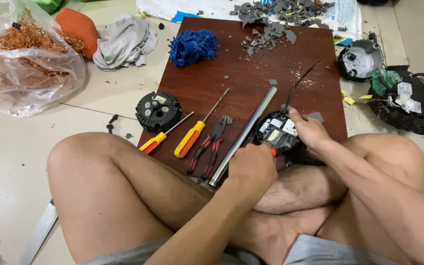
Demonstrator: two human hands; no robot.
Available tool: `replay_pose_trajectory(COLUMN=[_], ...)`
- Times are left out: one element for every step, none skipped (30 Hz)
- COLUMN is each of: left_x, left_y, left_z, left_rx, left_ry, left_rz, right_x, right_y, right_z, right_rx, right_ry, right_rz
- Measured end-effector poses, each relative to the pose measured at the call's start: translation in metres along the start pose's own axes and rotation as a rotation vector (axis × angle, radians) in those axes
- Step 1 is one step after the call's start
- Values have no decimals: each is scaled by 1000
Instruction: Disassembling an electronic motor or component using various hand tools like screwdrivers and pliers while sitting on the floor.
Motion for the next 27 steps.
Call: replay_pose_trajectory(left_x=[4, 6, 8, 8, 10, 12, 14, 16, 19, 21, 23, 26, 24, 21, 20, 16, 14, 12, 7, 8, 8, 5, 4, 4, 3, 3, 2], left_y=[-8, -15, -23, -25, -27, -29, -33, -36, -40, -40, -41, -41, -37, -33, -29, -28, -27, -25, -20, -18, -15, -16, -17, -18, -20, -21, -22], left_z=[-2, -3, -4, -3, -4, -5, -6, -6, -6, -7, -9, -12, -14, -14, -13, -15, -19, -23, -23, -25, -29, -31, -34, -37, -41, -46, -50], left_rx=[-2, -6, -8, -8, -29, -49, -48, -50, -54, -55, -77, -99, -102, -73, -43, -43, -51, -59, -57, -49, -41, -41, -35, -29, -31, -40, -46], left_ry=[0, -11, -22, -22, -42, -62, -63, -107, -149, -147, -146, -145, -142, -115, -90, -87, -21, 44, 46, 135, 224, 226, 262, 298, 301, 307, 314], left_rz=[-1, 13, 28, 27, 9, -9, -8, -19, -31, -31, -37, -43, -40, -40, -41, -38, -45, -51, -51, -121, -189, -187, -207, -227, -228, -236, -242], right_x=[-2, -7, -14, -11, -8, -5, -5, -3, -1, -2, -1, -1, -1, -2, -4, -5, -5, -5, -6, -5, -4, -5, -7, -9, -9, -10, -13], right_y=[-11, -21, -31, -23, -15, -7, -15, -23, -31, -36, -42, -48, -54, -60, -65, -46, -25, -4, 3, 10, 16, -6, -27, -48, -58, -68, -77], right_z=[9, 15, 20, 14, 10, 6, 10, 18, 25, 34, 50, 65, 70, 74, 80, 61, 43, 25, 22, 16, 10, 25, 43, 60, 69, 79, 88], right_rx=[1, -17, -35, -34, -32, -29, -30, -3, 24, 24, 100, 176, 174, 178, 183, 181, 163, 145, 146, 126, 105, 104, 96, 89, 88, 98, 106], right_ry=[0, 68, 136, 136, 111, 86, 86, 53, 22, 23, 40, 57, 60, 77, 95, 98, 62, 27, 28, 12, -4, -2, -14, -25, -22, -38, -52], right_rz=[-2, 19, 42, 42, 44, 46, 48, 46, 40, 40, 31, 21, 18, 31, 46, 46, 30, 14, 15, -9, -34, -34, -18, -2, -5, 11, 29])
Point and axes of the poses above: each hand's wrist, its own y-axis towards the middle knuckle, its own x-axis out of the back of the hand, z = x × y, the point moved 10 cm from there along y, towards the middle knuckle, and after that the axes turned 15 degrees about z, right-handed, at the moved point
